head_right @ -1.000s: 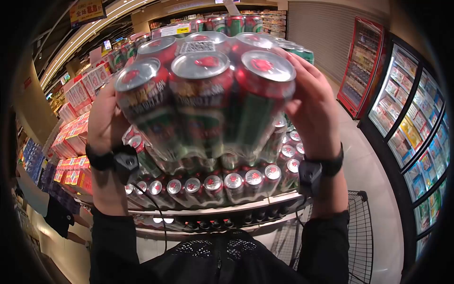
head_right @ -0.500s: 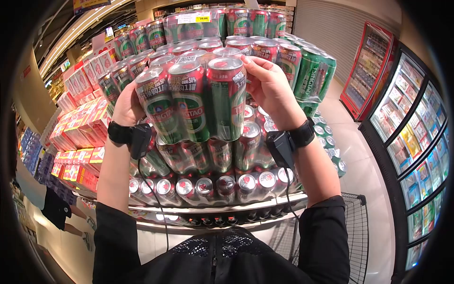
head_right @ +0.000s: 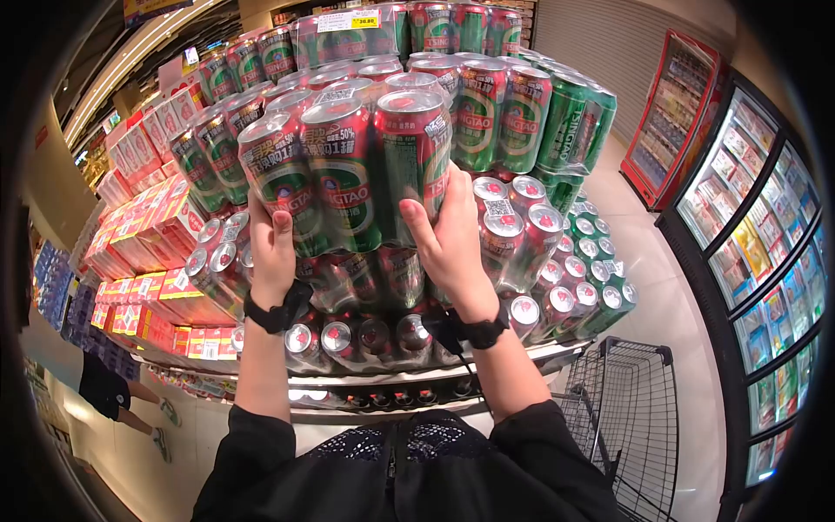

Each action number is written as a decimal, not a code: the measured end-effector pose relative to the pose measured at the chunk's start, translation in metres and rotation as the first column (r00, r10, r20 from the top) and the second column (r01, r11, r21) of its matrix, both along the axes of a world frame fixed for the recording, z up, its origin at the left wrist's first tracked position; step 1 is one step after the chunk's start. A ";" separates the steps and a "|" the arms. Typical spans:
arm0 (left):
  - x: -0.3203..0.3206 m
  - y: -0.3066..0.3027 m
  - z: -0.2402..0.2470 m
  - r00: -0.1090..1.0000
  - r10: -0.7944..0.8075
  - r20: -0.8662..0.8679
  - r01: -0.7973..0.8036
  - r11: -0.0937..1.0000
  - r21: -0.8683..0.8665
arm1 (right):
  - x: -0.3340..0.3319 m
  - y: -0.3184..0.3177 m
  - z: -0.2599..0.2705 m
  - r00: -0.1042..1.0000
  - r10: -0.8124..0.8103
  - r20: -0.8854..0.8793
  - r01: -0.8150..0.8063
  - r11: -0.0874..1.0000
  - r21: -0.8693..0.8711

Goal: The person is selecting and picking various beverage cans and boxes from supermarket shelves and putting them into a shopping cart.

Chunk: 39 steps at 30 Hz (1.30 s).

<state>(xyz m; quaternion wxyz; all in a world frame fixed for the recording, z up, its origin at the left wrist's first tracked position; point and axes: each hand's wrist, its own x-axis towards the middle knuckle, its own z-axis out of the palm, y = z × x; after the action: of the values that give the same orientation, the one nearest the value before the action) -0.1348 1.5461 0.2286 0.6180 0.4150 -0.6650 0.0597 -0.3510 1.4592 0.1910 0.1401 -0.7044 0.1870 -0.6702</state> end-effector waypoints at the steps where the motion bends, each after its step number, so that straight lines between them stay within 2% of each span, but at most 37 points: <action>1: -0.002 -0.001 0.001 1.000 0.020 0.005 -0.020 1.000 -0.014 | 0.000 0.000 0.001 1.000 0.014 0.003 -0.014 1.000 0.024; 3: -0.001 -0.002 0.004 0.997 0.061 0.041 -0.061 0.998 -0.001 | 0.001 0.002 0.005 0.999 0.043 0.011 -0.044 0.996 0.077; 5: 0.006 0.000 0.008 0.990 0.104 0.097 -0.110 0.993 0.052 | 0.003 0.002 0.010 0.999 0.007 0.039 -0.008 0.999 0.034; 16: 0.000 0.015 0.031 0.996 -0.090 0.027 0.085 0.986 0.143 | 0.003 -0.003 0.013 0.997 -0.058 0.055 0.058 0.998 0.003; 17: 0.002 0.015 0.029 0.994 -0.078 0.081 0.072 0.995 0.076 | 0.004 -0.002 0.011 0.996 -0.060 0.066 0.062 0.998 -0.024; 19: 0.013 0.020 0.022 0.986 -0.040 0.160 0.025 0.996 0.091 | 0.007 0.009 0.005 0.994 -0.065 0.091 0.072 0.995 -0.074; 22: 0.021 0.031 0.018 0.993 -0.085 0.078 0.080 0.995 0.061 | 0.016 0.025 0.004 0.993 -0.021 0.113 0.031 0.995 -0.091; 24: 0.035 0.038 0.024 0.992 -0.083 0.094 0.078 0.995 0.054 | 0.028 0.032 0.004 0.992 0.024 0.123 -0.014 0.996 -0.085; 27: 0.065 0.054 0.033 0.990 -0.025 0.138 0.015 0.997 0.077 | 0.055 0.036 0.007 0.994 0.044 0.104 -0.033 0.994 -0.104; 29: 0.087 0.059 0.034 0.987 -0.006 0.160 -0.012 0.994 0.111 | 0.073 0.041 0.012 0.991 0.091 0.096 -0.087 0.995 -0.046; 32: 0.117 0.059 0.024 0.986 0.051 0.158 -0.065 0.994 0.087 | 0.094 0.035 0.014 0.998 0.067 -0.008 -0.068 0.994 -0.083; 37: 0.132 0.057 0.025 0.983 0.075 0.168 -0.089 0.993 0.076 | 0.108 0.025 0.023 0.993 0.085 -0.088 -0.094 0.989 -0.111; 39: 0.135 0.054 0.027 0.983 0.085 0.164 -0.098 0.993 0.072 | 0.106 0.026 0.028 0.984 0.087 -0.153 -0.097 0.993 -0.063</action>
<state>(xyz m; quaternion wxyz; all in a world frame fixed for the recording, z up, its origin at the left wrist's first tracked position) 0.0006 1.5996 0.2557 0.5422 0.4634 -0.6945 0.0949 -0.2446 1.4853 0.2190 0.1318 -0.7653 0.1406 -0.6142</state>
